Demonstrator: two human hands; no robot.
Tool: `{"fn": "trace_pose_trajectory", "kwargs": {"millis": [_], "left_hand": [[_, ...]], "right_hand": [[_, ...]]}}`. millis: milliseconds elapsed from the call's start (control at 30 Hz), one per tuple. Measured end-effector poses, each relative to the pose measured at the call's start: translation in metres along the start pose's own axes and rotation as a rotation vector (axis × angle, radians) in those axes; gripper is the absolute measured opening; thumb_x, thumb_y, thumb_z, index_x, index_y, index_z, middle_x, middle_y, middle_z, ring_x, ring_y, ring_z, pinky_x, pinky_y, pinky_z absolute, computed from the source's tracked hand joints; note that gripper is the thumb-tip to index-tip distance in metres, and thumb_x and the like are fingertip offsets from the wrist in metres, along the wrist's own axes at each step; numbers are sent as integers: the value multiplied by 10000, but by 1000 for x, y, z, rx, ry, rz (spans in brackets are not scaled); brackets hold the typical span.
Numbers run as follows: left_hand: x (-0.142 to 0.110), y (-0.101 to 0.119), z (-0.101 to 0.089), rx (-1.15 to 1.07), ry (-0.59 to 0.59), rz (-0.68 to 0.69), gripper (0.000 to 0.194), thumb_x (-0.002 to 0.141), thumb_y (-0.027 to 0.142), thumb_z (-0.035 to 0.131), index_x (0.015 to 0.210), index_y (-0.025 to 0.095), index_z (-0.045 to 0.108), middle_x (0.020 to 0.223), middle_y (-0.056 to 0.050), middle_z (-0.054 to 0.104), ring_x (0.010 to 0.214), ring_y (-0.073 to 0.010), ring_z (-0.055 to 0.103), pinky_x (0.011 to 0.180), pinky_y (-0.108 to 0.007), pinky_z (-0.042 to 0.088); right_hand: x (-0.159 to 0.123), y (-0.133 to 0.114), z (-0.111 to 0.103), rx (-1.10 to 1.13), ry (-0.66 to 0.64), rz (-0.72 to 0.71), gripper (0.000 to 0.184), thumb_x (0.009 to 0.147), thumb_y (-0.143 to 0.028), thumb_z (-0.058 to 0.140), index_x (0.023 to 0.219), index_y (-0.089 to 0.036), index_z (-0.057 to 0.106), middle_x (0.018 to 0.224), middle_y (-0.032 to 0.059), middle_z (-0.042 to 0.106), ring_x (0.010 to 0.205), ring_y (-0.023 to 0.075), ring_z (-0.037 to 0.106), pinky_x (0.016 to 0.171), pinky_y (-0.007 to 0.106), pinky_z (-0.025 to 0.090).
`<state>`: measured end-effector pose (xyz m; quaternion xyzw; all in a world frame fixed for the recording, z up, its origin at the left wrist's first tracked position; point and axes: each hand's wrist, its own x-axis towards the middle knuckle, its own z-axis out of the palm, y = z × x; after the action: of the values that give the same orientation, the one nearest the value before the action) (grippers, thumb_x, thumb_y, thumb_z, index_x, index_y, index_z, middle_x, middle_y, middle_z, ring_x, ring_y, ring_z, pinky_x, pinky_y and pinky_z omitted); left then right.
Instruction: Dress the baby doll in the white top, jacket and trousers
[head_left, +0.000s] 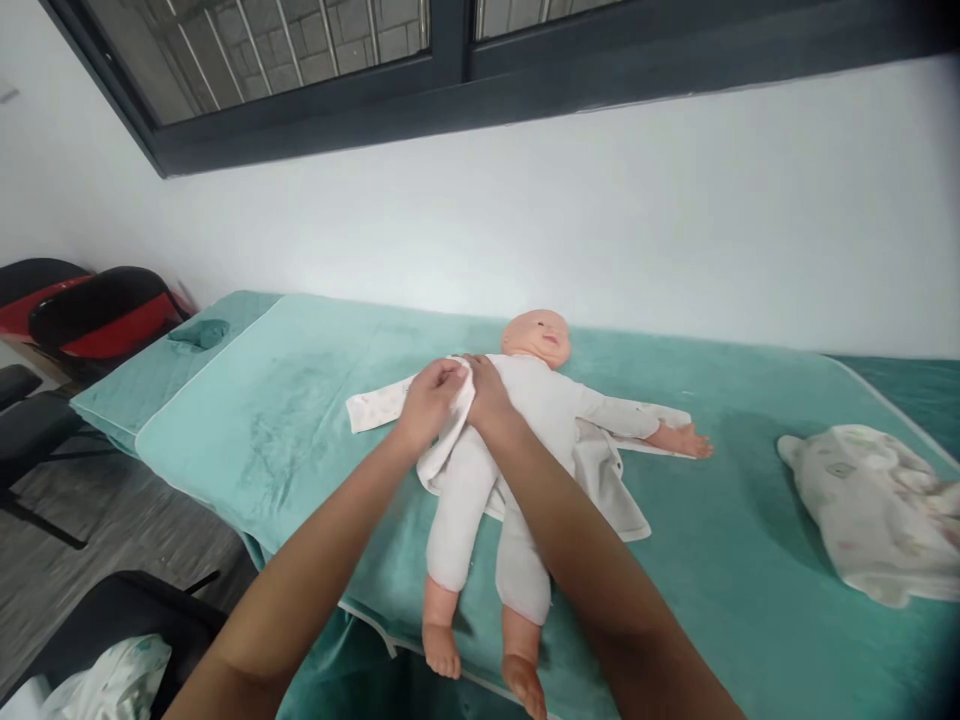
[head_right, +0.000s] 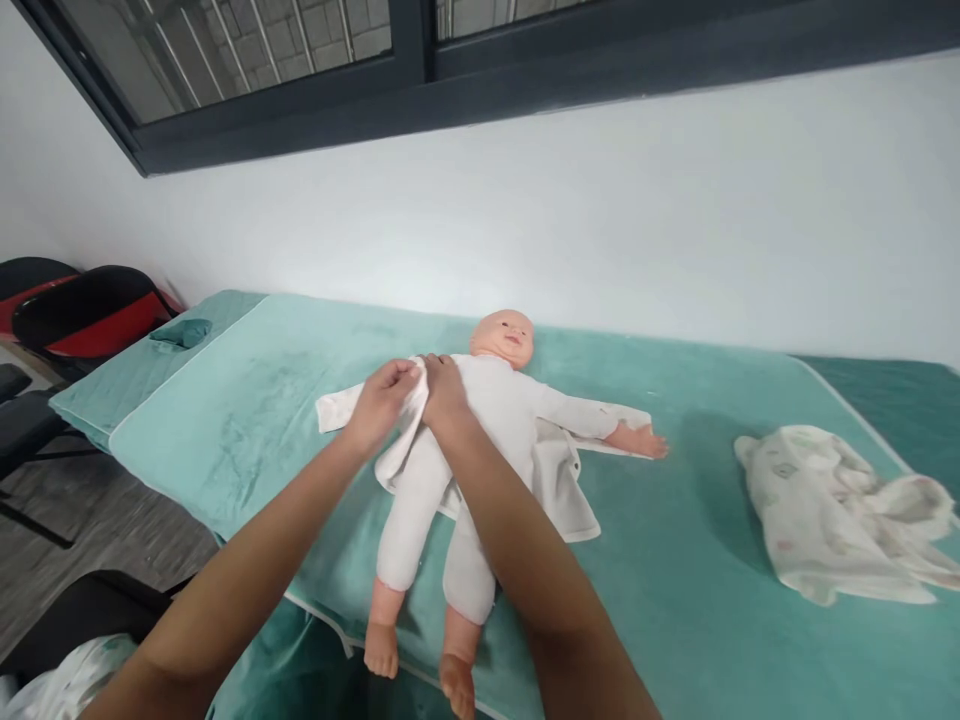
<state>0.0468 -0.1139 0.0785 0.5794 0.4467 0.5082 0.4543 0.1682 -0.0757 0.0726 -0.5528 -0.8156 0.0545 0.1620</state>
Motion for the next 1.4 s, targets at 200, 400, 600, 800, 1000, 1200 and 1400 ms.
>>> {"fn": "trace_pose_trajectory", "kwargs": {"millis": [200,400,600,800,1000,1200,1400], "left_hand": [[-9,13,25,113,-28,37,284,916,433,583,943,173,694,859,-24,659,812,-152,566,803,-286,451],[-20,3,7,15,-10,-146,286,863,419,655,982,172,738,998,-68,737,978,-231,652,932,-352,488],[11,-10,28,-176,3,-255,416,816,371,721,1182,172,725,1271,-134,719,1228,-298,640,1068,-455,476],[49,-13,60,-17,-44,-56,292,857,264,653,1097,144,768,1321,-134,702,1277,-278,616,1141,-435,415],[74,11,64,101,-93,76,243,890,295,608,957,151,792,1174,-116,756,1183,-282,655,1121,-421,412],[57,17,60,394,-182,74,126,795,204,660,819,160,775,959,-101,773,1001,-285,684,1022,-392,470],[-18,46,63,577,-473,308,236,827,239,642,1008,236,793,810,-38,732,780,-227,673,826,-318,521]], "right_hand": [[-25,33,-20,118,270,23,288,973,-241,449,1086,-144,695,1132,158,693,1089,302,578,992,395,401],[-68,95,-32,167,358,619,469,1015,-448,352,1125,-167,712,1031,178,713,994,320,647,862,420,462],[-106,104,-14,217,190,666,627,1018,-589,286,1401,-207,603,1099,206,730,1036,370,686,919,516,473],[-104,110,15,810,365,628,793,825,-669,625,1470,-223,507,1113,129,759,1060,315,701,952,464,536],[-101,112,25,1137,324,414,864,733,-628,737,1441,-200,488,992,75,757,967,249,700,898,407,559],[-98,104,27,1218,309,403,785,742,-585,723,1394,-199,515,938,34,738,911,227,684,872,381,547],[-97,106,30,1112,299,411,772,794,-566,643,1442,-183,473,1147,97,740,1061,251,693,967,402,529]]}}
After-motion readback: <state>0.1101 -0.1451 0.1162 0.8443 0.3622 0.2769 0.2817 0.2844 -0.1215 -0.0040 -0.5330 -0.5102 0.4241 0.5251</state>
